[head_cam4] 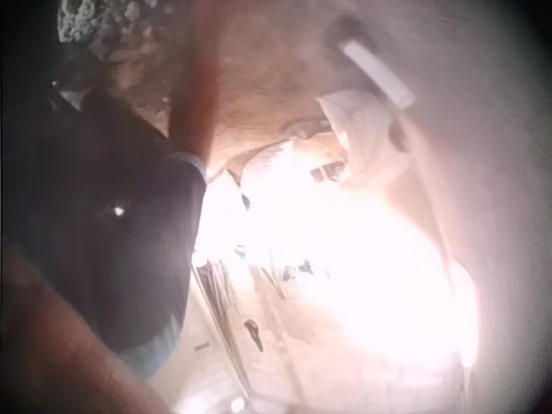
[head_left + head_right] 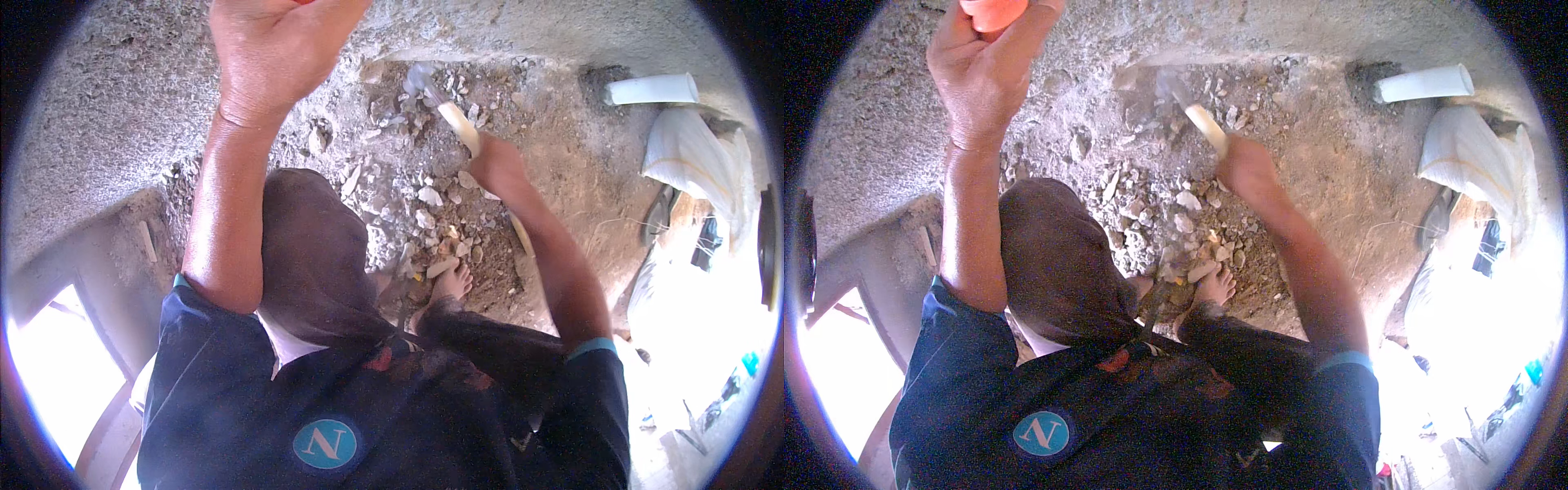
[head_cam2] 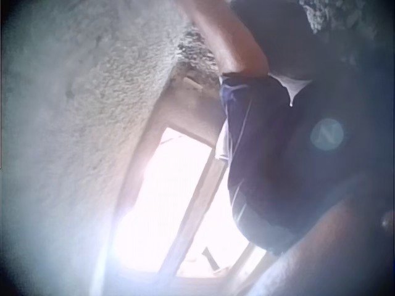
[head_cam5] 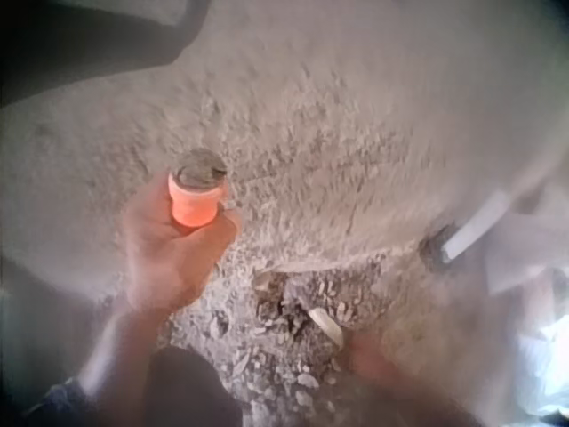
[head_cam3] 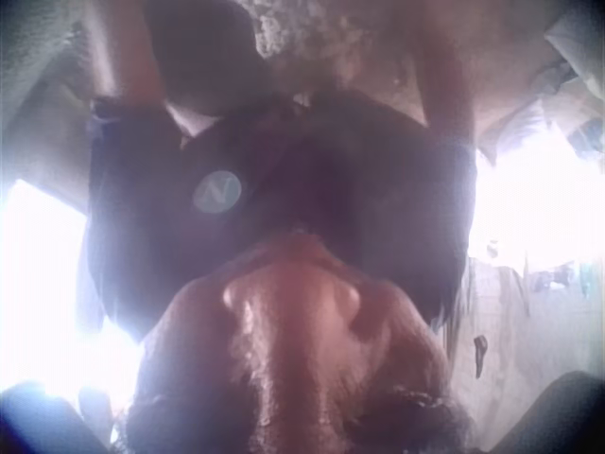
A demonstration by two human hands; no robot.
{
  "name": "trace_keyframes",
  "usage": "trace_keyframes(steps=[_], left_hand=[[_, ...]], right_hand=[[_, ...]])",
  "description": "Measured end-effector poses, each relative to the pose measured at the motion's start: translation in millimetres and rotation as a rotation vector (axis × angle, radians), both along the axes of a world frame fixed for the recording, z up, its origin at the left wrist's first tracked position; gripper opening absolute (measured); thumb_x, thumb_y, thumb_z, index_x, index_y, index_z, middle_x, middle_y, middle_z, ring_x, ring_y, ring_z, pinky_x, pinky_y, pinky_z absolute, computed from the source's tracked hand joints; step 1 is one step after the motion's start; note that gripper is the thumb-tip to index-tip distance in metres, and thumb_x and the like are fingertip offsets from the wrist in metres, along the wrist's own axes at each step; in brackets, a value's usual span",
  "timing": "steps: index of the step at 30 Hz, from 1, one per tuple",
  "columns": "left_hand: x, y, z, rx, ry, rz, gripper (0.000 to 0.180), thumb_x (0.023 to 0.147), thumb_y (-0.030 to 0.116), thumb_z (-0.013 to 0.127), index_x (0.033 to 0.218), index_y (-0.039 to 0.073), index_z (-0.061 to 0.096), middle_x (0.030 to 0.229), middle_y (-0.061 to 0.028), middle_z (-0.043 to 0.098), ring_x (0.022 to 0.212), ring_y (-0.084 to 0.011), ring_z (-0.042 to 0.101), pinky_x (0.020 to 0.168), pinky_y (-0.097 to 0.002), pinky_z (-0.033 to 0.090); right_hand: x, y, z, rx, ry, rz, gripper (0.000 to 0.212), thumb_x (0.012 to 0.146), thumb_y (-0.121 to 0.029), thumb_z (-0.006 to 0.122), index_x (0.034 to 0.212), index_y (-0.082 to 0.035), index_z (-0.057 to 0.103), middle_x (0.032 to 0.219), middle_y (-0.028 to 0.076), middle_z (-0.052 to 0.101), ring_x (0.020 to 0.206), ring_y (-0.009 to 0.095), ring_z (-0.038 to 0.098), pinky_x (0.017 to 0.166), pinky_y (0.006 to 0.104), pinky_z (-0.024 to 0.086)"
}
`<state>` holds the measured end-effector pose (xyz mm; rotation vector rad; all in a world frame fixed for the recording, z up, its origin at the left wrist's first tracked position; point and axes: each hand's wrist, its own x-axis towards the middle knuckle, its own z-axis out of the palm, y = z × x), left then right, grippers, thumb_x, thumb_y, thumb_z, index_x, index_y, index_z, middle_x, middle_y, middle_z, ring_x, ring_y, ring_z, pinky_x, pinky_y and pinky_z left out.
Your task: The person chips away at a concrete wall and floor area using a hammer and a chisel, clearing debris as they work.
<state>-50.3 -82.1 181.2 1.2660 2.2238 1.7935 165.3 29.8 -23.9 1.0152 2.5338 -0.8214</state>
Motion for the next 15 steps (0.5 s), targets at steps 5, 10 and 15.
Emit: trace_keyframes(steps=[5,10,15], left_hand=[[-8,6,-13,0.039,0.076,-0.112,0.028,0.077,0.003,0.069,0.103,0.003,0.059,0.087,0.0016,0.058,0.076,-0.0063,0.053,0.066,-0.0241,0.045],[4,-13,2,-0.028,0.042,0.037,0.029,0.077,0.003,0.069,0.105,0.003,0.058,0.09,0.0009,0.06,0.08,-0.007,0.055,0.068,-0.0244,0.046],[-1,-28,1,0.073,0.096,0.069,0.027,0.078,0.005,0.07,0.102,0.004,0.059,0.086,-0.0002,0.059,0.076,-0.0077,0.056,0.065,-0.0234,0.047]], right_hand=[[-29,-20,-53,-0.05,-0.088,-0.071,0.029,0.075,-0.017,0.059,0.099,-0.002,0.065,0.089,0.024,0.066,0.085,0.039,0.065,0.077,0.0473,0.051],[20,11,-22,-0.026,-0.359,0.118,0.026,0.072,-0.016,0.062,0.092,-0.001,0.067,0.087,0.023,0.066,0.083,0.038,0.066,0.075,0.0454,0.052],[105,36,-5,-0.139,-0.306,0.078,0.029,0.074,-0.021,0.067,0.09,0.002,0.066,0.083,0.024,0.065,0.079,0.039,0.066,0.071,0.0475,0.051]])
